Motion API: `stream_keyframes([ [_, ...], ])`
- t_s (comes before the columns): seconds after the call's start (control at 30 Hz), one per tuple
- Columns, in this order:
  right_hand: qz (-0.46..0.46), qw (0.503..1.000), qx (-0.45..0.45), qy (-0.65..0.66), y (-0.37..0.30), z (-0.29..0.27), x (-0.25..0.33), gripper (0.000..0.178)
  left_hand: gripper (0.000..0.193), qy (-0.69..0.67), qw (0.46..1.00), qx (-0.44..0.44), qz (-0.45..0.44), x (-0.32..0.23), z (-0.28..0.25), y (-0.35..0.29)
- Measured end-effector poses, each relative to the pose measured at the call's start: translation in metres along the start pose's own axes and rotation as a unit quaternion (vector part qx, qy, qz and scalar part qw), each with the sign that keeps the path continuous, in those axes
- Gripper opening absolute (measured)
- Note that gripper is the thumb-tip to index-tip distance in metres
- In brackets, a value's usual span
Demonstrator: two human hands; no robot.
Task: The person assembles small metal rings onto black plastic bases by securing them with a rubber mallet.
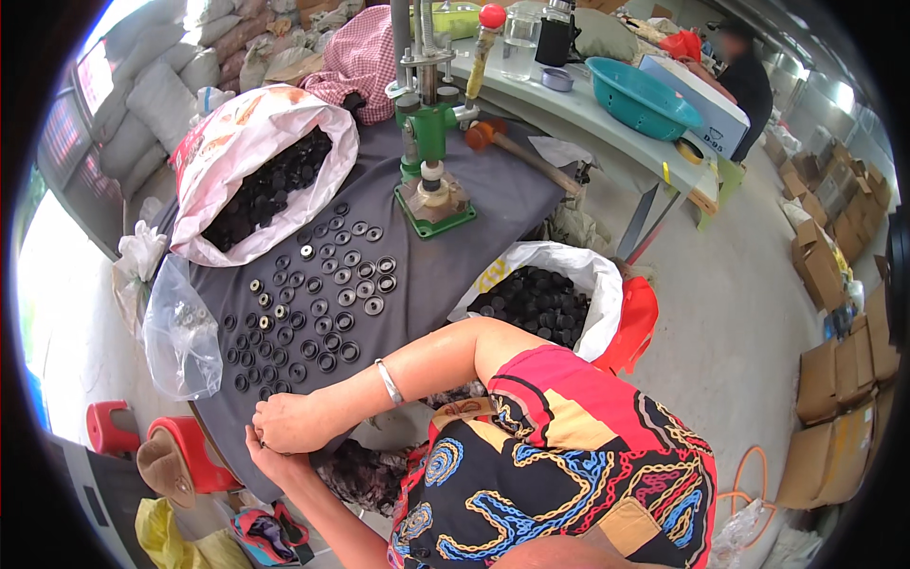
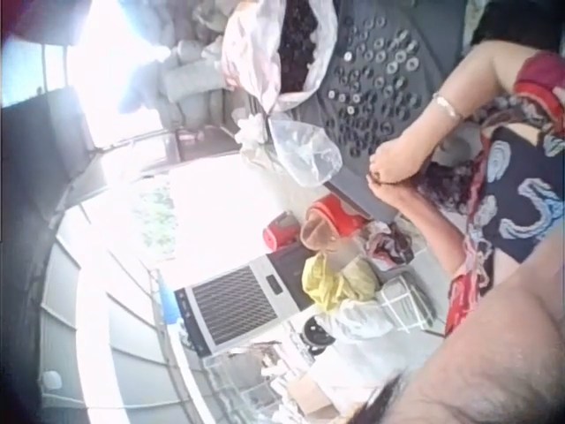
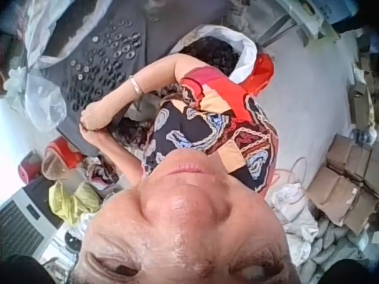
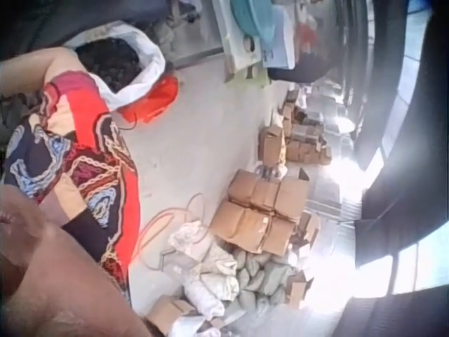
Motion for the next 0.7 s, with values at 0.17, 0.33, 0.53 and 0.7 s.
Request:
stream_keyframes([
  [0.17, 0.010, 0.988, -0.151, 0.012, 0.014, 0.021, 0.011, 0.022, 0.033, 0.027, 0.998, 0.036, 0.037, -0.009, -0.007, -0.020],
  [0.33, 0.059, 0.993, -0.102, -0.015, 0.003, 0.005, 0.000, 0.022, 0.031, 0.049, 0.996, -0.063, 0.028, -0.003, -0.005, 0.005],
  [0.53, 0.055, 0.992, -0.110, 0.036, 0.012, 0.017, 0.005, 0.020, 0.035, -0.053, 0.997, -0.045, 0.022, 0.000, -0.008, -0.008],
  [0.7, -0.019, 0.992, -0.124, 0.017, 0.014, 0.016, 0.010, 0.013, 0.033, -0.169, 0.985, 0.045, -0.002, 0.002, -0.016, -0.010],
])
Point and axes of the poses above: each hand's wrist, its own y-axis towards the middle knuckle, its own z-axis out of the palm, x = y × z, the point moved 3 cm from there along y, towards the middle knuckle, and after that the axes turned 6 degrees about x, right-handed, at the moved point
